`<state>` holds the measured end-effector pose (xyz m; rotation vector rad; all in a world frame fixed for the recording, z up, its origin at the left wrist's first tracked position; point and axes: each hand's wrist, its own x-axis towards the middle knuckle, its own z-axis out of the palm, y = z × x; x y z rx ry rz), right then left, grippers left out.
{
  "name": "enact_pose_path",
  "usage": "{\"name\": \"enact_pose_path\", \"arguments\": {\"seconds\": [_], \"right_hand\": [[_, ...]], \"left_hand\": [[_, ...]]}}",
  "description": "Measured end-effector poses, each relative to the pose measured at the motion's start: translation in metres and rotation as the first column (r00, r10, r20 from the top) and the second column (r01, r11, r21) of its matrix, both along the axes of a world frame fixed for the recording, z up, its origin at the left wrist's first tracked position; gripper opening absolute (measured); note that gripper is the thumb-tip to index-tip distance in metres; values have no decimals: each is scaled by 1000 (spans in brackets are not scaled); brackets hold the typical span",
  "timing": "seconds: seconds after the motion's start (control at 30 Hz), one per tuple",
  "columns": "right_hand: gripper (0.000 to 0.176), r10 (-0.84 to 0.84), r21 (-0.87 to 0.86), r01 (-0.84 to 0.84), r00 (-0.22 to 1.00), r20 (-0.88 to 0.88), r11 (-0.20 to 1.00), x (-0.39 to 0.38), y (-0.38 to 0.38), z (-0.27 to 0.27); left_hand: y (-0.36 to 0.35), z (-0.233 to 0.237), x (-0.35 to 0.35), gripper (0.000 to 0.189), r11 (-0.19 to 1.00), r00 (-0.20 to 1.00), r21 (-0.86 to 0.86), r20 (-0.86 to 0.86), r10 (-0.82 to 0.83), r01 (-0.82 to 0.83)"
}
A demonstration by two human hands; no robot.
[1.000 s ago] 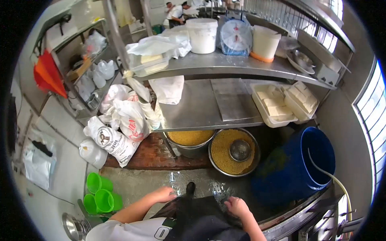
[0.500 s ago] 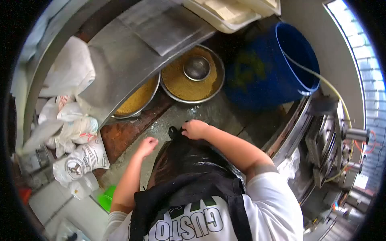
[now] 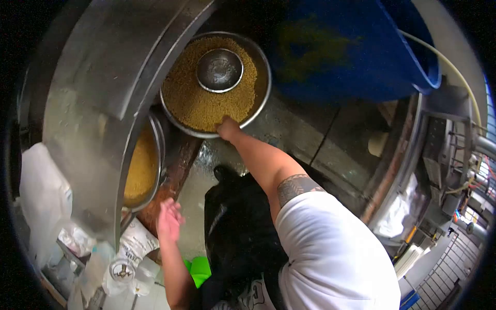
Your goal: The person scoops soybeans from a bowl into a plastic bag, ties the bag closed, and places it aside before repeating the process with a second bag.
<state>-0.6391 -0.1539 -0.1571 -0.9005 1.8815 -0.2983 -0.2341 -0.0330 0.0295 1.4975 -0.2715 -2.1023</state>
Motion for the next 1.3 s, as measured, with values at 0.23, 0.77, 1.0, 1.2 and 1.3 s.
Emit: {"name": "enact_pose_path", "arguments": {"seconds": [0.23, 0.77, 1.0, 1.2, 1.3], "right_hand": [[46, -717, -60, 727, 685, 128, 684, -82, -146, -194], [46, -690, 232, 716, 450, 567, 658, -137, 12, 78], [59, -513, 33, 718, 463, 723, 695, -140, 89, 316], [42, -385, 1, 668, 428, 818, 744, -76, -11, 412], [39, -241, -70, 592, 430, 870, 803, -38, -66, 414]], "left_hand": [[45, -39, -110, 56, 998, 995, -54, -96, -42, 37], [22, 18, -118, 31, 999, 949, 40, 315, -13, 1], [34, 2, -66, 30, 911, 222, -344, 929, 295, 230], [-70, 38, -4, 55, 875, -370, -52, 893, 257, 482], [-130, 45, 46, 53, 802, -340, 272, 936, -92, 532]]}}
